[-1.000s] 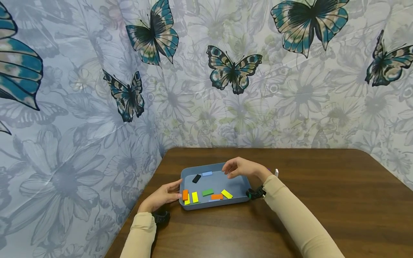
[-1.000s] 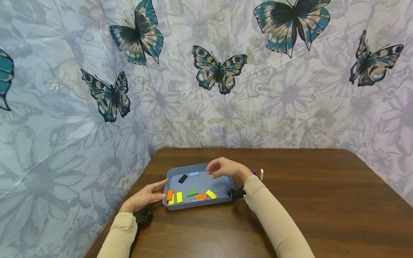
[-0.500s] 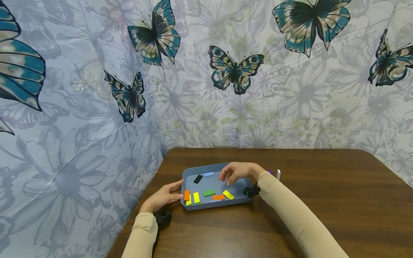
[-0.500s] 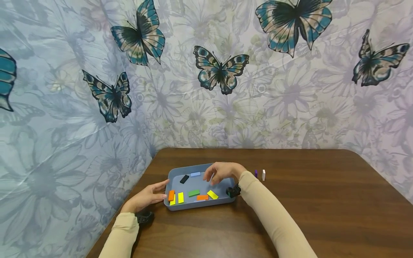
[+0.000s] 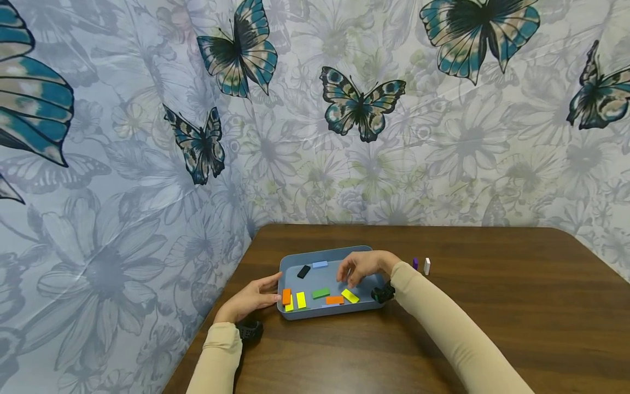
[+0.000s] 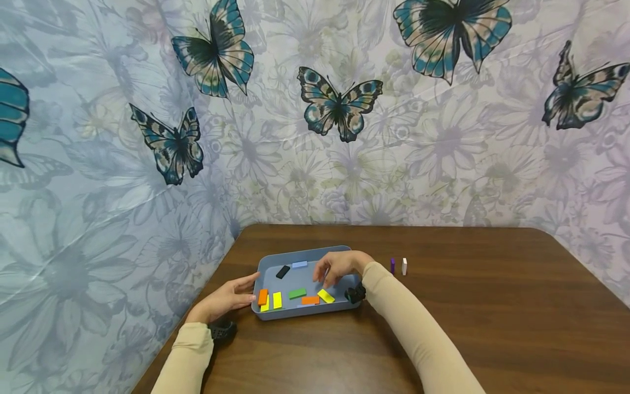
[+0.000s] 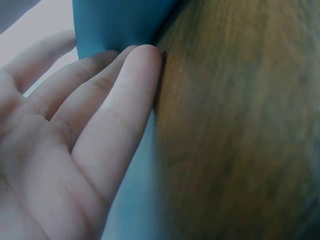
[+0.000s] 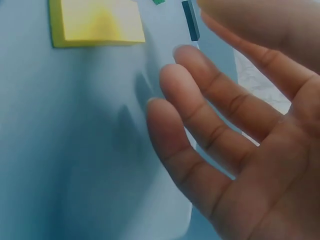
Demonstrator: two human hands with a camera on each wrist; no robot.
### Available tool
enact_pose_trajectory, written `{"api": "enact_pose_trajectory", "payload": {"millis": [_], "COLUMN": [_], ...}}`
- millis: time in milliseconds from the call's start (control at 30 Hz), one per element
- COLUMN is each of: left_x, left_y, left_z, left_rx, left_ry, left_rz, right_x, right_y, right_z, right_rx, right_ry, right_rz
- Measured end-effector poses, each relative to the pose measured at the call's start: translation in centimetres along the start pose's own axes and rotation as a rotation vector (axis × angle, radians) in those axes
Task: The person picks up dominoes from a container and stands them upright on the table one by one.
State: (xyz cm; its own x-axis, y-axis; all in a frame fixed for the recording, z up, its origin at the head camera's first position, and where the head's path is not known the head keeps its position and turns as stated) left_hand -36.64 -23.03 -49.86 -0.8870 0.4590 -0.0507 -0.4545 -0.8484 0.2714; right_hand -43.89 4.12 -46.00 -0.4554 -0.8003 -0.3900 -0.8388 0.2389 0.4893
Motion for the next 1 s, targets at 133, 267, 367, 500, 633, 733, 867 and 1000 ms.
{"api": "enact_pose_trajectory", "payload": {"millis": [133, 267, 367, 500, 633, 733, 867, 1000], "left_x": [0.0, 0.1, 0.2, 0.2, 0.2, 0.2, 0.3, 0.3], "left_y": [0.1, 0.1, 0.0, 0.0, 0.0, 0.1, 0.1, 0.2], "left_z": [-0.1, -0.4, -0.5, -0.6, -0.6, -0.5, -0.4, -0.4], "left_rx": [0.002, 0.005, 0.001, -0.01, -0.015, -0.019, -0.02, -0.013], "left_ry": [0.007, 0.014, 0.015, 0.018, 0.014, 0.013, 0.021, 0.027], "left_rz": [0.0, -0.001, -0.001, 0.0, -0.001, 0.002, 0.004, 0.002], "right_x": [0.2, 0.5, 0.8, 0.9, 1.0, 1.2, 1.5, 1.7], "right_y": [0.2, 0.1, 0.0, 0.0, 0.0, 0.0, -0.3, -0.5], "right_z": [0.2, 0.7, 0.9, 0.9, 0.7, 0.6, 0.5, 0.5], "right_rx": [0.001, -0.003, -0.009, -0.017, -0.025, -0.02, -0.015, -0.04], "right_ry": [-0.024, -0.051, -0.065, -0.074, -0.086, -0.089, -0.082, -0.074], "right_rz": [-0.005, -0.013, -0.022, -0.021, -0.038, -0.061, -0.102, -0.138]}}
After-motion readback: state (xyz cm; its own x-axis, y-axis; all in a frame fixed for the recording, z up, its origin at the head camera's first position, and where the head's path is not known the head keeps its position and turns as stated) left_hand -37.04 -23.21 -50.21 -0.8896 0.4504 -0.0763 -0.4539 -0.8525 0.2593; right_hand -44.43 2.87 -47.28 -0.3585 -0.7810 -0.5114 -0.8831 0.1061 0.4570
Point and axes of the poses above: each hand's wrist, its own x-axis towards the middle knuckle, its own y-axis out of the back of the hand, z = x × y, the point moved 7 cm from there along x, towards the middle knuckle, and after that the axes turned 4 degrees about -y, right-handed, at the moved point
